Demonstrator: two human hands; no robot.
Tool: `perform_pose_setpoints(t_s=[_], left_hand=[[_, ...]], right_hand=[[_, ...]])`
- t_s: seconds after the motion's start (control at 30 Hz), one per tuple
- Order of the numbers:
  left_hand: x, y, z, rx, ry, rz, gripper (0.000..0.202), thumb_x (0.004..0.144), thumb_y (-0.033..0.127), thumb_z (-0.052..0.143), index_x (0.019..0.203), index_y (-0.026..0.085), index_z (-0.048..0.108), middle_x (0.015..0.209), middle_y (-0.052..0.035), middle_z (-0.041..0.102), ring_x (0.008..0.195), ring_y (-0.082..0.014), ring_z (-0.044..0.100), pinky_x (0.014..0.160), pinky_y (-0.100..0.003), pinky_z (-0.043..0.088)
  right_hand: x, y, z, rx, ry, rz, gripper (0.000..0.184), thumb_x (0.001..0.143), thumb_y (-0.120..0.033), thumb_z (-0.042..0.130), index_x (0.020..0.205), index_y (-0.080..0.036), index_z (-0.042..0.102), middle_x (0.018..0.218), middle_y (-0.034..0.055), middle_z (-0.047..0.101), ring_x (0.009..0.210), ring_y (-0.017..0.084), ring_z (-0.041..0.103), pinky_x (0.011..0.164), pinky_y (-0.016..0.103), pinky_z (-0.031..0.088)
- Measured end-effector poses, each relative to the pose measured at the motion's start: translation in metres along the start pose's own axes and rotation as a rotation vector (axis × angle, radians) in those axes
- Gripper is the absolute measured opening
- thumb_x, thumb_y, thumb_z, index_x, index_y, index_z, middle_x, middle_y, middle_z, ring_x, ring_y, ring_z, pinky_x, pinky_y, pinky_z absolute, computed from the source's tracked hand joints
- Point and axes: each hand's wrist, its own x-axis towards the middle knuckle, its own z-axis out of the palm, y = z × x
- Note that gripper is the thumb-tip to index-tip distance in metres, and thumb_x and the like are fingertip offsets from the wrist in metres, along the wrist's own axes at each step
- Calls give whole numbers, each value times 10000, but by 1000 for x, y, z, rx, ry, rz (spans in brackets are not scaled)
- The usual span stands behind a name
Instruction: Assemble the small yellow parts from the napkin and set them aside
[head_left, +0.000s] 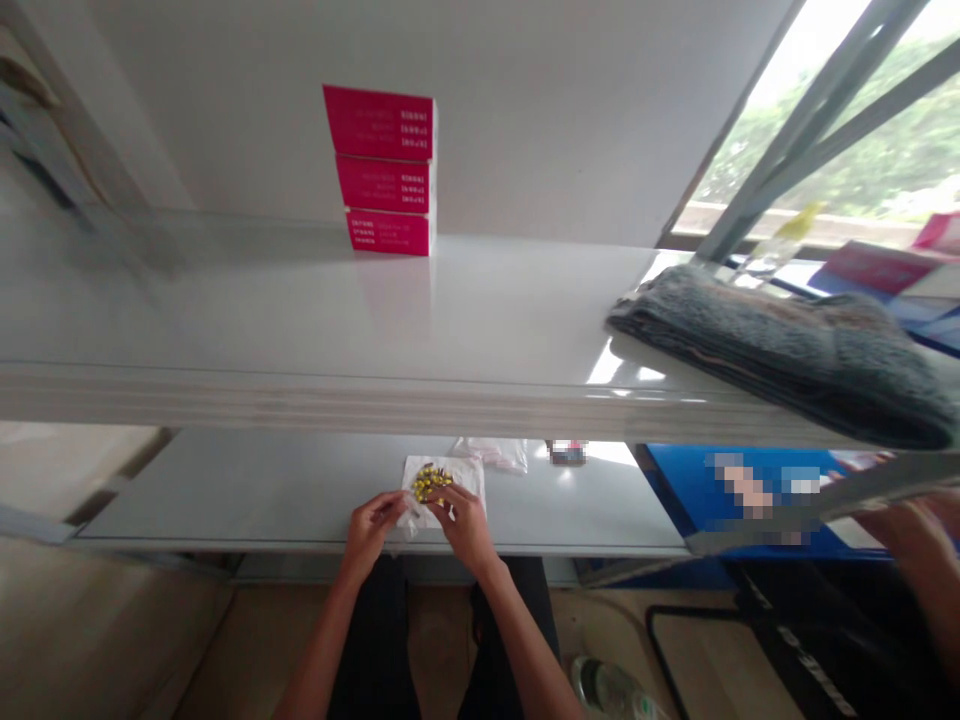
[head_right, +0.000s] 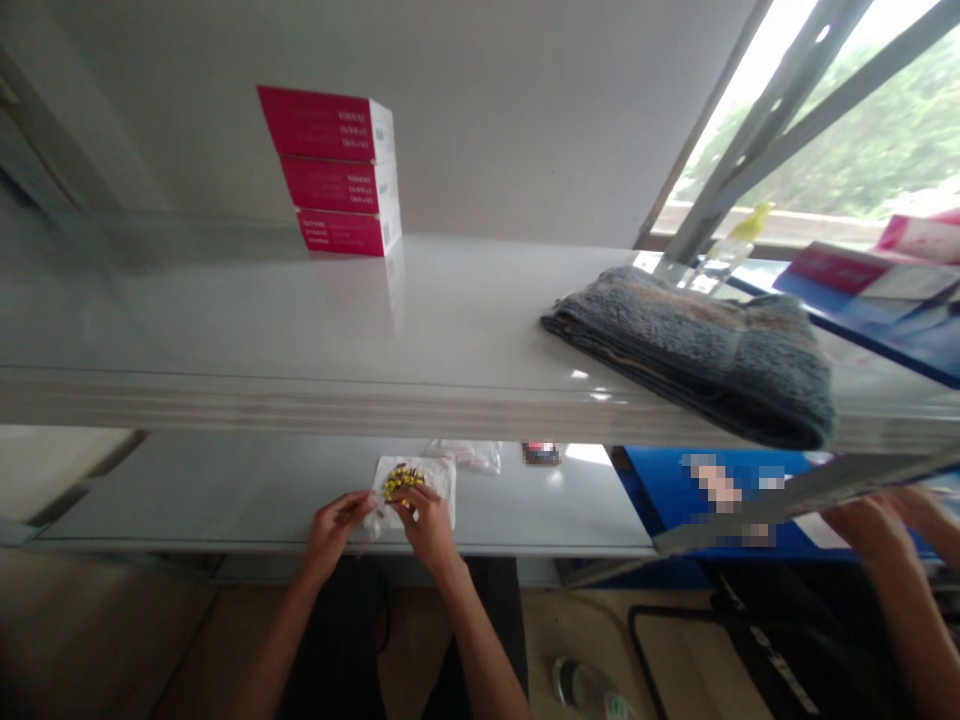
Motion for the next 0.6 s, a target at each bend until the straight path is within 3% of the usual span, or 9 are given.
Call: perform_pose_setpoints(t_s=[0.1,0.27,0.43,0.6], left_hand=[[-1,-1,0,8,-18,23,386,755,493,759,974,176,779,990,-80,787,954,-259,718,863,-331,555],[-2,-2,1,21,-17,44,363,781,474,738,982,174,778,1007,-86,784,975,-260,711,889,-338,545],[-1,-2,1,31,-20,42,348,776,476,739,951,178,777,987,-79,785,966,-262,711,896,-347,543],[-1,-4,-1,34,-10,42,360,777,487,735,949,173,769,973,-79,780,952,-260,708,874,-337,541]], right_hand=[[1,-1,5,-38,-48,-35,152,939,-255,629,869,-237,762,863,45,717,746,170,644,704,279,527],[2,-3,2,-16,36,-8,134,946,-230,616,922,-229,748,910,44,713,755,163,636,722,277,520],[0,-10,2,-99,-103,-78,147,937,-178,624,908,-239,754,908,48,709,842,185,653,772,294,521],[-3,-10,12,-75,-64,-29,146,944,-230,629,927,-228,775,1038,90,681,966,210,654,814,315,542]])
